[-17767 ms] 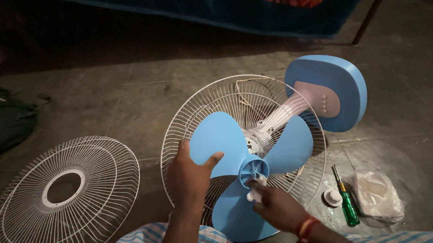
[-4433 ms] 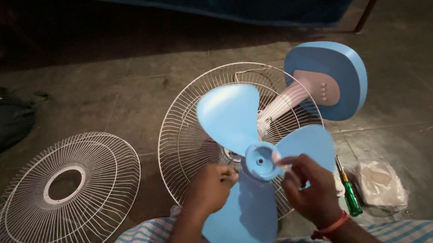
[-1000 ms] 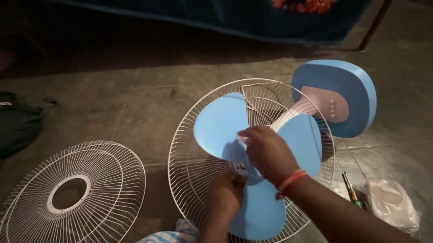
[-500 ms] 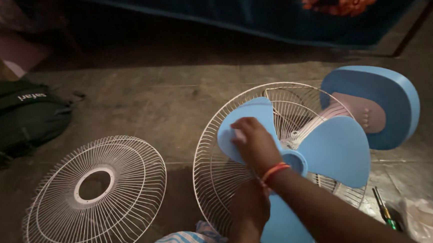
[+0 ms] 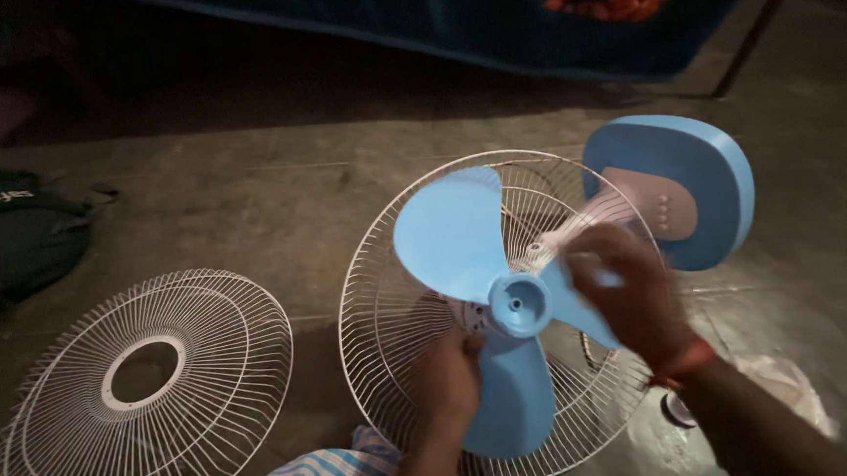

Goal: The person reassembles an electric fan by attaching the fan blades to the motor hub, securing them with a nut, and wiping the blades with a cloth. The fan cage and other parts remain nearby on the floor.

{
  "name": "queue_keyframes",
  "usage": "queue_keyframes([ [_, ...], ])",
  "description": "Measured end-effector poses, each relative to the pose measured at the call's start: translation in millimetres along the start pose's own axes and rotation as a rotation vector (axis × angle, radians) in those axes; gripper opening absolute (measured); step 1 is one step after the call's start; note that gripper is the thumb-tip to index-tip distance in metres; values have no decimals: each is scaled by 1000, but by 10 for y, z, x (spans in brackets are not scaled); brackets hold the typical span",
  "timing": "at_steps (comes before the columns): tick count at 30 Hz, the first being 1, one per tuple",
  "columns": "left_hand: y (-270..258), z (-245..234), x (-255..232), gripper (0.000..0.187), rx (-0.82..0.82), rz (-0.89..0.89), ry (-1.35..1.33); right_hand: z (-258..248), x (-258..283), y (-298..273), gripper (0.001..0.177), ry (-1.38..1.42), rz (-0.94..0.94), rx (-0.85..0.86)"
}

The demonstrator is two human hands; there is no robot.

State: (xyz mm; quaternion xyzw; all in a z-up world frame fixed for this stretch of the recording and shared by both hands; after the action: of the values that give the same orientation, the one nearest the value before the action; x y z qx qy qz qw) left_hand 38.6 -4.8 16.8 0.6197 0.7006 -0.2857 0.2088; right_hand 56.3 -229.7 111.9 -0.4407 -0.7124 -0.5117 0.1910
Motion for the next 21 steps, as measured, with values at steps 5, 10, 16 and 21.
queue_keyframes([
  [5,-94,-523,-291,26,-173,194,123,-451,-571,-701,19,-266,313,-379],
  [10,-241,-742,-335,25,-295,255,41,-340,-900,-916,23,-262,267,-505],
  [16,-147,-769,31,30,-397,81,45,-368,-1201,-1003,24,-79,424,-579],
  [21,-90,-738,166,40,-631,66,-92,-147,-1601,-1151,33,-20,509,-375],
])
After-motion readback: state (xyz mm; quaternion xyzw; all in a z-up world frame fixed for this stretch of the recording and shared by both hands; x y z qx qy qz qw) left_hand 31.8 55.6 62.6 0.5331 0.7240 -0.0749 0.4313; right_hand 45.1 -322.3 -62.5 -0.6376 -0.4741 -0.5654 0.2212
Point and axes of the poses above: each hand's wrist, its own y-axis towards the middle knuckle, its own z-axis out of the palm, x = y × z, the point moved 4 cm from there along y, towards the middle knuckle, and after that the axes turned 4 degrees about y, right-handed, at the moved point
